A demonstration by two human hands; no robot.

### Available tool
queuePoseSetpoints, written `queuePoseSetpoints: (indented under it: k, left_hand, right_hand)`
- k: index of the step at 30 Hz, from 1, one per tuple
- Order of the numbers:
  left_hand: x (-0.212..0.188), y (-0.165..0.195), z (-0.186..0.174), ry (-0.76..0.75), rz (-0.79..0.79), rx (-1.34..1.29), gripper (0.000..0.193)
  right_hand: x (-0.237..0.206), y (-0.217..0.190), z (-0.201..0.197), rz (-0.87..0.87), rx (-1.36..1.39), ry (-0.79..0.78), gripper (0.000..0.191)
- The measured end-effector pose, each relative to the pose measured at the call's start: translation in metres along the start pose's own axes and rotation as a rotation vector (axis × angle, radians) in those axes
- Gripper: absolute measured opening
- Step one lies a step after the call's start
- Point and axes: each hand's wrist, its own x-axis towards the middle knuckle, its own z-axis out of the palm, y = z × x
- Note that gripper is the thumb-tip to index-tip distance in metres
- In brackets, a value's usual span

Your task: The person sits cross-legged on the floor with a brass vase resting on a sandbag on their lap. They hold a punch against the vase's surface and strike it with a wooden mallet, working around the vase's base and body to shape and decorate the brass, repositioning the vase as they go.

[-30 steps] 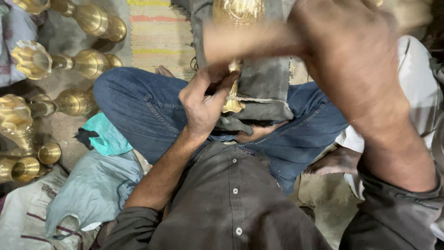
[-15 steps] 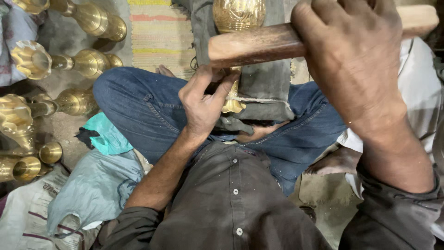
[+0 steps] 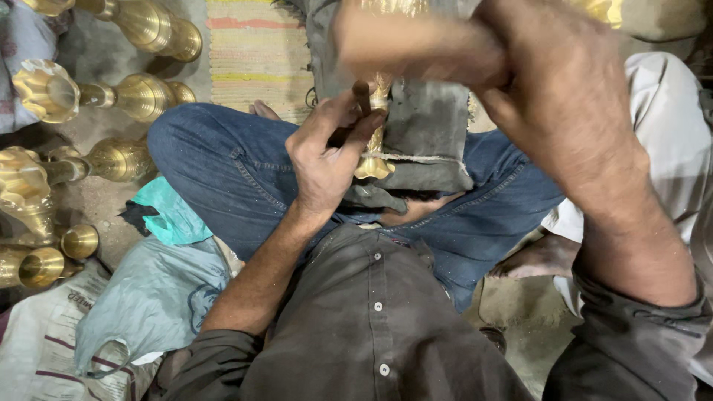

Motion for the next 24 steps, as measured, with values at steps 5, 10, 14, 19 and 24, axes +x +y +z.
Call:
queuePoseSetpoints:
  k: [5,10,14,19,24]
  left_hand:
    - [0.001,0.003,-0.002,-0.003,0.016,0.04,0.027]
    - [0.003,0.003,-0.003,-0.021,0.031,0.028,0.025]
    - [0.003,0.0,-0.002,-0.027,-0.023,-0.004,0.028]
    - [0.0,-0.002,-0.002,0.016,-0.005,-0.003,0.031]
    - [-0.003,-0.007,0.007,0.096,-0.047,-0.138,0.026]
  right_hand:
    - [-0.005,0.003,0.006,0.03,-0.07,-0.024,0.019]
    - [-0.007,0.004,0.007,-0.016,-0.238,-0.013,0.019]
    - [-0.007,0.004,0.008,-0.018,-0.187,-0.034,0.019]
    - [-0.006,0.006,0.01,-0.01,-0.115,-0.018,0.021]
    - [-0.004,0.006,0.005,-0.065,-0.181,0.005,0.024]
